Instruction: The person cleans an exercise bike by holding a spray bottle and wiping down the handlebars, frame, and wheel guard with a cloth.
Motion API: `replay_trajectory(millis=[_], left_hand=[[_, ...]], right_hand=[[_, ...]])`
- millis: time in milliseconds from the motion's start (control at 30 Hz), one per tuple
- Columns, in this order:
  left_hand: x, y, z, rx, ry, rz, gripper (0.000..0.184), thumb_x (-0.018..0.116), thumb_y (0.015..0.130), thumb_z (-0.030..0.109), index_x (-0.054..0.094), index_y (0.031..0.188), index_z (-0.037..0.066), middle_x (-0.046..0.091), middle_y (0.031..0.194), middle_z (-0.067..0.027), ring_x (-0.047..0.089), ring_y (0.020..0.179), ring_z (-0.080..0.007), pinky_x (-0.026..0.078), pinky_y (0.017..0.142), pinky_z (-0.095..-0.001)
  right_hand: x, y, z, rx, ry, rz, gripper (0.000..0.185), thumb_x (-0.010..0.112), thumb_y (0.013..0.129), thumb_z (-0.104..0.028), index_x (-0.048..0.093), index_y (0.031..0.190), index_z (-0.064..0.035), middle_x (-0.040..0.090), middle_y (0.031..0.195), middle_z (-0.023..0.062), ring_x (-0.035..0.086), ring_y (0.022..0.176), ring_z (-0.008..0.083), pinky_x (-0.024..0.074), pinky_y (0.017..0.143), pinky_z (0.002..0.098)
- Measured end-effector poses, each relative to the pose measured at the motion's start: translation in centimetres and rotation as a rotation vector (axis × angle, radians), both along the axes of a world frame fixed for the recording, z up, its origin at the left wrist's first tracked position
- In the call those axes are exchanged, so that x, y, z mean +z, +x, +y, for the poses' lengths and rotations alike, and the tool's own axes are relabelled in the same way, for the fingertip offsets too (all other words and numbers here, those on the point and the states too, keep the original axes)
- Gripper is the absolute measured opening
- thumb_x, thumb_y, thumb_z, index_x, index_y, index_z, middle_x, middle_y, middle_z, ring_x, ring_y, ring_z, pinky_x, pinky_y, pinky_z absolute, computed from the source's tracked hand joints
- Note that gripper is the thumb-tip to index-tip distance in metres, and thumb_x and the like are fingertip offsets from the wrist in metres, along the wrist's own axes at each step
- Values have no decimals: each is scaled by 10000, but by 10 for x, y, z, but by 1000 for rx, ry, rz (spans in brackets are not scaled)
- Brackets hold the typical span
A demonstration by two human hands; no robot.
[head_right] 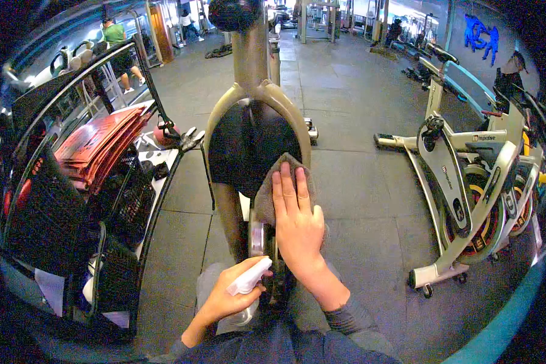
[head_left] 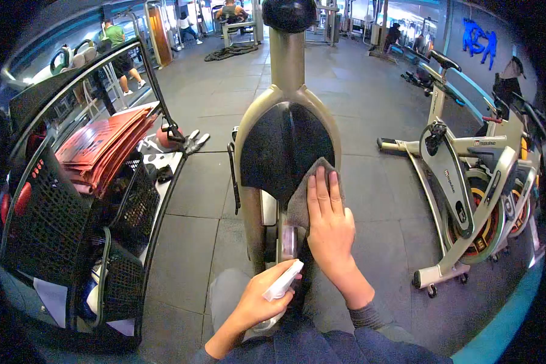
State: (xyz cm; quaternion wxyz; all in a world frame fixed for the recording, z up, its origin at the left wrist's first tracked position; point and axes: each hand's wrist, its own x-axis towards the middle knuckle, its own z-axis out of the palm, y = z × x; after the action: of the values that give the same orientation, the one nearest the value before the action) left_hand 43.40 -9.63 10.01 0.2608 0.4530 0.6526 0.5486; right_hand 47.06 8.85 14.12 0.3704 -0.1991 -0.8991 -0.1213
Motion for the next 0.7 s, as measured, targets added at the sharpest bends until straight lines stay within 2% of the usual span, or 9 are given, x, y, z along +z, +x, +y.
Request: replay_trajectory(millis=[33, 67, 133, 200, 333, 433, 600, 667, 700], left_hand=[[0, 0, 0, 0, 3, 7, 519, 627, 806, 6, 503, 1310, -4, 672, 1071, -89, 633, 916, -123, 515, 800, -260], [0, 0, 0, -2, 4, 7, 519, 627, 806, 6, 503, 1310, -4, 672, 1071, -89, 633, 916, -123, 515, 800, -260], [0, 0, 0, 16, -7, -17, 538, 637, 770, 62, 520, 1294, 38, 673, 1083, -122, 664, 1003, -245, 506, 883, -333], [-1, 0, 0, 12, -12, -11, 538, 638, 768, 64, 521, 1292, 38, 674, 1082, -122, 664, 1004, -247, 506, 885, -335], [-1, 0, 0, 24, -22, -2, 539, 641, 764, 69, 524, 1288, 36, 673, 1083, -126, 664, 1002, -251, 507, 885, -342], [1, 0, 0, 26, -33, 37, 538, 640, 764, 71, 524, 1288, 35, 671, 1086, -131, 664, 1001, -258, 508, 885, -344], [-2, 1, 1, 23, -8, -9, 536, 642, 767, 76, 523, 1288, 32, 672, 1083, -129, 665, 997, -245, 511, 875, -339], [0, 0, 1, 19, -11, -34, 537, 641, 768, 77, 523, 1289, 31, 674, 1080, -127, 666, 994, -238, 512, 871, -334], [1, 1, 1, 20, -14, -17, 537, 640, 768, 76, 522, 1290, 30, 674, 1076, -125, 666, 987, -229, 511, 867, -328]], right_hand=[[-3, -1, 0, -10, 0, 3, 570, 463, 863, -55, 424, 1430, -91, 318, 1550, 41, 316, 1419, 231, 452, 651, 309], [-3, -4, 1, -2, -17, 3, 581, 468, 856, -47, 420, 1434, -89, 314, 1551, 45, 304, 1424, 245, 461, 668, 316], [3, -7, 5, 51, -40, 45, 590, 473, 852, -46, 415, 1437, -90, 315, 1550, 44, 304, 1424, 247, 469, 683, 319], [19, -11, 11, 107, -66, 80, 598, 477, 848, -46, 410, 1441, -91, 316, 1550, 42, 304, 1423, 250, 478, 699, 322], [78, -35, 30, 153, 51, 109, 604, 478, 841, -44, 415, 1439, -104, 349, 1532, 38, 331, 1409, 248, 497, 732, 327], [101, -51, 40, 160, 116, 118, 589, 471, 851, -59, 421, 1436, -115, 372, 1520, 31, 358, 1394, 244, 503, 738, 325], [92, -47, 32, 95, 152, 126, 562, 455, 872, -81, 428, 1431, -123, 385, 1512, 17, 385, 1377, 228, 506, 739, 327], [79, -37, 23, 92, 91, 143, 725, 514, 742, 58, 416, 1442, -105, 391, 1506, 54, 386, 1379, 252, 492, 715, 330], [70, -31, 19, 90, 90, 142, 725, 514, 742, 58, 416, 1442, -105, 391, 1506, 54, 386, 1379, 252, 492, 715, 330]])
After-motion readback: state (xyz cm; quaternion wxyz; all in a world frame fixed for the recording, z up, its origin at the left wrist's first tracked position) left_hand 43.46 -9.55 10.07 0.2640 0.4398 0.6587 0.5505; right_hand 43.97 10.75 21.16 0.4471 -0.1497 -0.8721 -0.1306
